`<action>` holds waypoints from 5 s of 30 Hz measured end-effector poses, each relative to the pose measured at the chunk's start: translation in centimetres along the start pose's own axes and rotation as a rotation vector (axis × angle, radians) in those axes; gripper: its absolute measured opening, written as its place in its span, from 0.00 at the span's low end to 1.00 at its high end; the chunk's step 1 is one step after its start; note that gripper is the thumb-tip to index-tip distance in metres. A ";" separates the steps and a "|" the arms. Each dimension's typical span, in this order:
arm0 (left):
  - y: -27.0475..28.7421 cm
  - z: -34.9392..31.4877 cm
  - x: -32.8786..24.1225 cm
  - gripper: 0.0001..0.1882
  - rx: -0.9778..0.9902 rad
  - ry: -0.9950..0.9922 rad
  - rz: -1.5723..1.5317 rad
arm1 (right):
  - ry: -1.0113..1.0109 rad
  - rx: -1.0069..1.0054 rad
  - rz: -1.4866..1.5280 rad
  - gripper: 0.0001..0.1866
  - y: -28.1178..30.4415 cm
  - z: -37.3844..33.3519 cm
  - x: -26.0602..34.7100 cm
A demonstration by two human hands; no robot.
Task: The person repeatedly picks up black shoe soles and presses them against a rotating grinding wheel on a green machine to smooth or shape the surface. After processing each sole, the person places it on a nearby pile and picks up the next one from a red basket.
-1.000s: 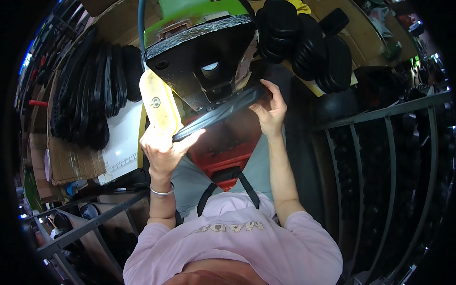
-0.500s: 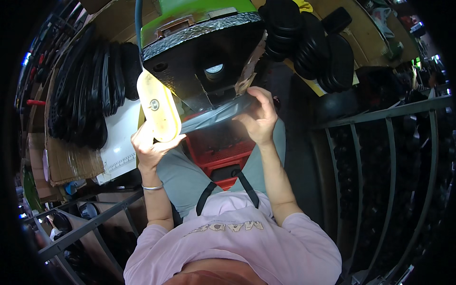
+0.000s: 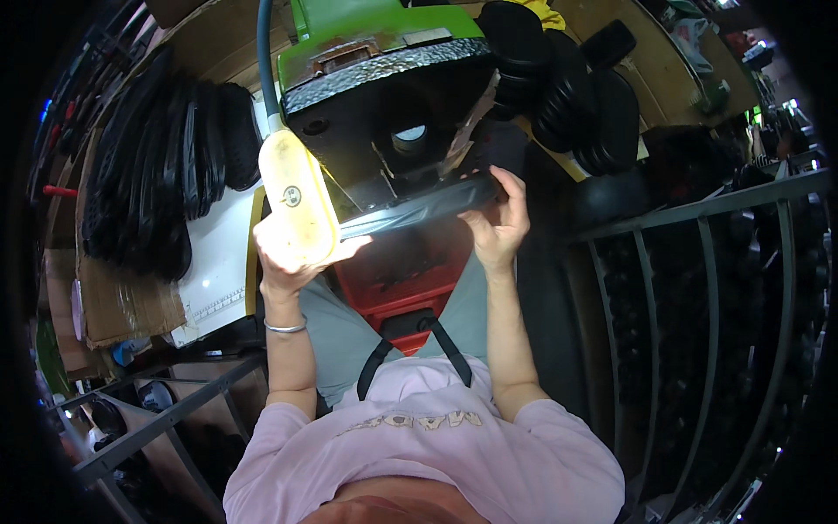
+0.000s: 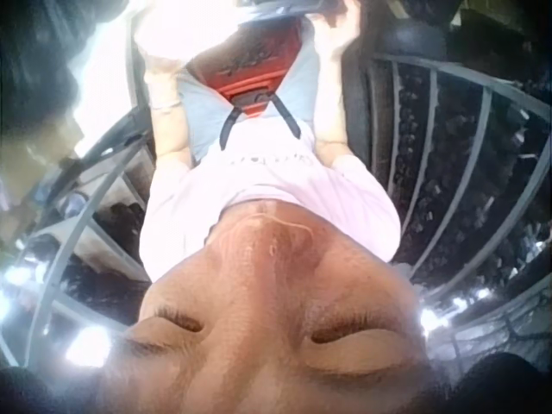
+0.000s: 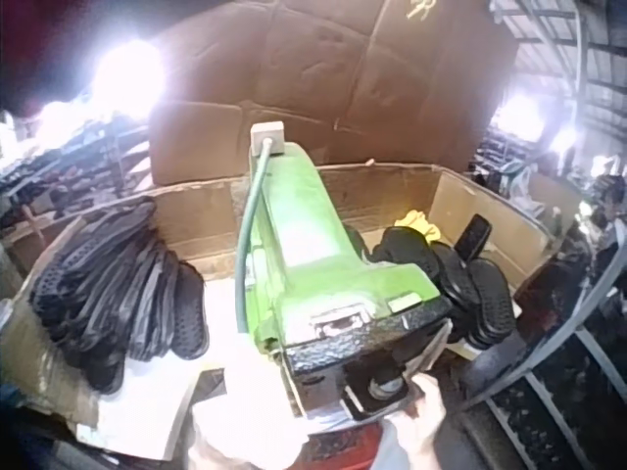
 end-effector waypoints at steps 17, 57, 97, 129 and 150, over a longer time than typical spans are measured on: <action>1.7 -5.6 1.3 0.24 -0.078 0.128 0.120 | 0.079 0.101 -0.246 0.38 -3.6 -2.2 -0.4; -6.8 -6.1 -3.4 0.26 -0.134 0.732 -0.319 | -0.177 0.095 -0.011 0.35 -4.0 -3.1 -5.7; -13.3 -9.2 -6.1 0.26 -0.265 0.978 -1.106 | -0.311 -0.447 0.030 0.21 9.8 -5.0 -9.9; -5.8 -6.9 -17.4 0.27 0.063 0.310 -1.165 | -0.467 -0.331 0.081 0.40 2.5 -6.8 15.8; 0.6 -22.8 -2.7 0.04 0.087 1.251 -0.391 | -0.494 -0.334 -0.294 0.28 39.2 23.1 0.7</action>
Point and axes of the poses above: each hand's wrist, its own z-axis towards the middle knuckle, its own y-axis out of the back of the hand, x = y × z, the point moved 3 cm from there along z, towards the middle knuckle, and after that the axes turned 12 degrees about z, right-handed, at the moved point
